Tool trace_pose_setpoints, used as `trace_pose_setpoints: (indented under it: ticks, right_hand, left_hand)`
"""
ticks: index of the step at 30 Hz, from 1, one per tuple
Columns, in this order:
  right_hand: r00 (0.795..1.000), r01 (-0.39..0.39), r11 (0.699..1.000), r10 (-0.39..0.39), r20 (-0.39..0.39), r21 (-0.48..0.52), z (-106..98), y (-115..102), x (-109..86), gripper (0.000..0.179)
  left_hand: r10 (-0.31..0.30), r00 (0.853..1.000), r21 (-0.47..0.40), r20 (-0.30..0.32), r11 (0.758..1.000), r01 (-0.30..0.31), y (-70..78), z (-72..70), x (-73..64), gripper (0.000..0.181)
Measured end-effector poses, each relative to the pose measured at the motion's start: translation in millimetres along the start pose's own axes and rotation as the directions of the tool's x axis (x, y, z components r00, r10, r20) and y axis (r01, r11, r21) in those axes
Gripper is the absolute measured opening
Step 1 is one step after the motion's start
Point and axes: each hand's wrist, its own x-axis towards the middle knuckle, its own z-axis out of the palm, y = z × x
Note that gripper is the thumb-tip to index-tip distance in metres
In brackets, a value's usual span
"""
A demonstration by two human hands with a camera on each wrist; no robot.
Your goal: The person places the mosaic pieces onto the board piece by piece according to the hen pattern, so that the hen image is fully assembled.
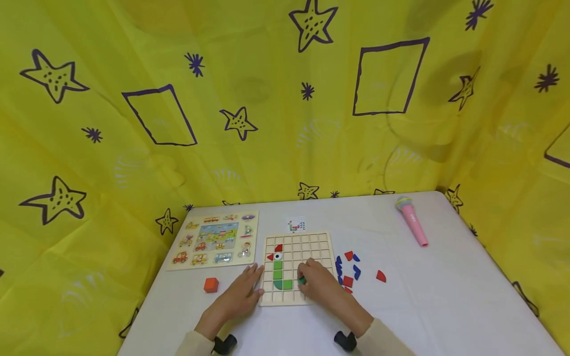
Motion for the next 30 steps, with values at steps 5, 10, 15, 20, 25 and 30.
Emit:
trace_pose_setpoints:
  ticks: [5, 10, 15, 20, 25, 30]
  right_hand:
    - [0.999, 0.050, 0.999, -0.050, 0.016, 0.011, 1.5, -3.8, 1.1, 0.016]
    - [0.995, 0.089, 0.996, -0.090, 0.046, 0.029, 0.3, -3.3, 0.9, 0.013]
    - [0.989, 0.098, 0.992, -0.107, 0.105, 0.080, -0.8, -1.7, 1.4, 0.014]
    - [0.986, 0.100, 0.990, -0.112, 0.126, 0.097, -1.1, -1.3, 2.0, 0.017]
    - [0.986, 0.091, 0.991, -0.103, 0.130, 0.096, -0.9, -0.9, 3.1, 0.017]
    - [0.987, 0.089, 0.992, -0.100, 0.129, 0.089, 0.3, 1.2, 4.8, 0.017]
  left_hand:
    - [0.003, 1.000, 0.000, 0.001, 1.000, -0.003, 0.3, -0.1, 0.2, 0.066]
    - [-0.006, 1.000, 0.000, 0.005, 1.000, 0.006, -0.6, -0.5, 0.6, 0.067]
    - [-0.006, 1.000, -0.001, 0.010, 1.000, 0.006, -0.9, 0.4, 1.1, 0.067]
    - [-0.001, 1.000, 0.001, 0.005, 1.000, 0.001, -0.4, 0.9, 0.8, 0.067]
    - [-0.005, 1.000, 0.006, 0.003, 1.000, 0.005, 0.0, 0.2, -0.1, 0.067]
    - [-0.007, 1.000, 0.003, 0.002, 1.000, 0.007, 0.5, -0.6, -0.3, 0.067]
